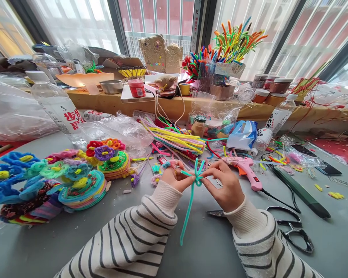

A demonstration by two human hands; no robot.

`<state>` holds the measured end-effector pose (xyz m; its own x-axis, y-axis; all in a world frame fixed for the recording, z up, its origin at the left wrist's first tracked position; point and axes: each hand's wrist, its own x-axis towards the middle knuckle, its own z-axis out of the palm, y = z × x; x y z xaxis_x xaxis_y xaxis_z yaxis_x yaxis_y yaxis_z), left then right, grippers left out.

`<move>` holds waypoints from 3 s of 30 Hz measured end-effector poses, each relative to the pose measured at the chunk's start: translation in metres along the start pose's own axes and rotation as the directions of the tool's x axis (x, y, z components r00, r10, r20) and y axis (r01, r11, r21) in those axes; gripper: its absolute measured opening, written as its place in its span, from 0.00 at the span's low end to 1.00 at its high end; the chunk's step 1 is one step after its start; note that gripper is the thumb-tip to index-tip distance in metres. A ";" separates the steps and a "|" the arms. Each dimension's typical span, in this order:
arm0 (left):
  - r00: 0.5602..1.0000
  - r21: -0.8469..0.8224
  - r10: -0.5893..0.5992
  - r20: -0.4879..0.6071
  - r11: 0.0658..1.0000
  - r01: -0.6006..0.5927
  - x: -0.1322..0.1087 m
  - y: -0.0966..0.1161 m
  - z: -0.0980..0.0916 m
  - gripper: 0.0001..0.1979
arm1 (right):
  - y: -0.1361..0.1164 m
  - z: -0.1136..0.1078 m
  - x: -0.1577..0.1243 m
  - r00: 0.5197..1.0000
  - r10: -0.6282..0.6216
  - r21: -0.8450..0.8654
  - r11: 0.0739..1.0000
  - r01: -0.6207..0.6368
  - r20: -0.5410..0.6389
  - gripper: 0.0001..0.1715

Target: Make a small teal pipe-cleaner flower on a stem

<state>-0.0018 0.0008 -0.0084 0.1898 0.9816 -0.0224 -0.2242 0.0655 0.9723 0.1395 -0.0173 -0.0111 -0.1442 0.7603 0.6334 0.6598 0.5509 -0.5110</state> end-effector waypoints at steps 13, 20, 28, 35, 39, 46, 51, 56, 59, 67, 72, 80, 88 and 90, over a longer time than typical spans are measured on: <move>0.913 0.545 0.399 0.085 0.749 -0.378 -0.008 -0.004 0.004 0.12 | -0.002 0.007 0.000 0.898 0.408 0.237 0.867 -0.438 0.165 0.09; 0.911 0.526 0.403 0.085 0.759 -0.384 -0.010 -0.003 0.007 0.11 | 0.000 0.006 0.002 0.806 0.509 0.308 0.748 -0.588 0.301 0.08; 0.991 0.083 -0.129 -0.027 0.988 0.131 0.000 0.002 0.002 0.19 | -0.006 0.000 -0.001 0.997 -0.069 -0.115 0.991 0.070 0.019 0.02; 0.942 -0.144 -0.332 0.051 0.931 0.336 0.003 0.002 0.000 0.22 | 0.000 -0.002 -0.002 0.977 -0.215 -0.221 0.953 0.209 -0.005 0.04; 0.946 -0.110 -0.322 0.034 0.940 0.324 0.002 0.004 -0.001 0.23 | 0.001 -0.003 -0.001 0.973 -0.230 -0.236 0.946 0.224 0.005 0.04; 0.962 0.009 -0.272 -0.005 0.962 0.272 0.001 0.005 0.003 0.24 | -0.002 -0.004 -0.001 0.962 -0.274 -0.336 0.905 0.262 0.012 0.06; 0.973 0.052 -0.218 -0.071 0.974 0.222 0.001 0.005 0.005 0.20 | -0.002 -0.003 -0.001 0.960 -0.280 -0.315 0.911 0.267 0.004 0.05; 0.977 0.039 -0.175 -0.122 0.983 0.181 0.000 0.006 0.004 0.18 | -0.001 -0.001 -0.002 0.953 -0.302 -0.286 0.912 0.293 0.011 0.04; 0.965 -0.002 -0.234 -0.119 0.972 0.235 -0.001 0.007 0.004 0.18 | -0.002 -0.001 -0.003 0.953 -0.301 -0.295 0.910 0.292 0.016 0.05; 0.944 -0.131 -0.326 -0.050 0.939 0.317 0.002 0.003 0.003 0.19 | -0.002 -0.002 -0.002 0.954 -0.301 -0.330 0.899 0.288 0.012 0.06; 0.942 -0.155 -0.336 -0.030 0.932 0.327 0.001 0.004 0.001 0.20 | 0.000 -0.003 -0.002 0.965 -0.263 -0.300 0.921 0.248 -0.009 0.06; 0.945 -0.123 -0.325 -0.029 0.939 0.320 -0.001 0.009 0.003 0.22 | 0.004 -0.003 -0.003 0.970 -0.243 -0.276 0.933 0.231 -0.012 0.06; 0.950 -0.102 -0.310 -0.041 0.947 0.305 -0.002 0.011 0.005 0.20 | 0.003 -0.004 -0.003 0.978 -0.206 -0.220 0.956 0.196 -0.020 0.06; 0.954 -0.100 -0.296 -0.040 0.951 0.291 -0.001 0.010 0.005 0.21 | 0.003 -0.003 -0.003 0.979 -0.203 -0.214 0.957 0.195 -0.017 0.06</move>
<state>0.0005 -0.0009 0.0021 0.2097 0.9243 -0.3188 -0.2540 0.3664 0.8951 0.1444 -0.0189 -0.0123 -0.2629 0.6266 0.7337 0.7609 0.6022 -0.2416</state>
